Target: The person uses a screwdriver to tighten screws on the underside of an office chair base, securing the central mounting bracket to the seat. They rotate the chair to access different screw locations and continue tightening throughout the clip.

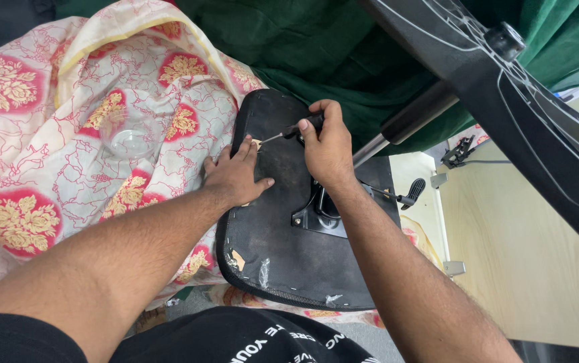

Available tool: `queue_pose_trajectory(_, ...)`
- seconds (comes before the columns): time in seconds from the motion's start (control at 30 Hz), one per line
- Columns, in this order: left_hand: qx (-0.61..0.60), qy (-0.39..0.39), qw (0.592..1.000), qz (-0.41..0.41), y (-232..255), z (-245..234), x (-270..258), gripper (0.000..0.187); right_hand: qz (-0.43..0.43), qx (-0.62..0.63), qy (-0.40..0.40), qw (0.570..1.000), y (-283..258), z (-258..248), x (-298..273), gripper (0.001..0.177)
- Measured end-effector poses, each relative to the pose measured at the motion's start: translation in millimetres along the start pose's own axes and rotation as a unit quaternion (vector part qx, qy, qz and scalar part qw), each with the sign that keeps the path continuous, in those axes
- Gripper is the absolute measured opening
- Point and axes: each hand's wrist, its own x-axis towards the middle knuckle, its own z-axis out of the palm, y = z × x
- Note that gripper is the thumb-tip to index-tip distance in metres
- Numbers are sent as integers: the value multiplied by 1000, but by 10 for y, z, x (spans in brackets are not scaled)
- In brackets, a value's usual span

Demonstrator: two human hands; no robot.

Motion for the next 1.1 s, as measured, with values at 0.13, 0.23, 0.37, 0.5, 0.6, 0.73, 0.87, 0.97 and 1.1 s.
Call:
queue_pose_trajectory(0.13, -17, 12, 1000, 3, -14, 35, 8, 100, 8, 13, -28, 1000, -91, 102, 86, 30)
queue_pose_trajectory(0.23, -42, 33, 999, -2, -44, 97, -6, 101, 13, 11, -44, 999, -131, 103, 160, 28)
queue_pose_trajectory(0.37, -31, 21, 999, -3, -38, 114, 13, 102, 49, -11, -81, 995, -173, 71, 223, 26)
queue_pose_trajectory(0.5, -35, 9, 999, -1, -44, 72, 42, 101, 21, -4, -75, 997, -229, 99, 300, 26)
queue_pose_trajectory(0.6, -40, 6, 999, 0, -43, 75, 12, 102, -14, -53, -98, 994, -253, 95, 361, 24)
queue_pose_trajectory(0.73, -43, 4, 999, 0, -65, 19, 23, 105, 15, -111, -47, 993, -313, 140, 440, 30)
queue_pose_trajectory(0.87, -42, 10, 999, -3, -57, 88, 25, 104, 71, -174, -9, 982, -297, 223, 322, 39)
queue_pose_trajectory(0.97, -39, 14, 999, -3, -60, 96, 40, 105, 67, -190, -11, 979, -267, 218, 381, 44)
queue_pose_trajectory(1.1, -38, 28, 999, 3, -59, 88, 51, 105, -212, -146, -70, 964, -179, -16, 646, 27)
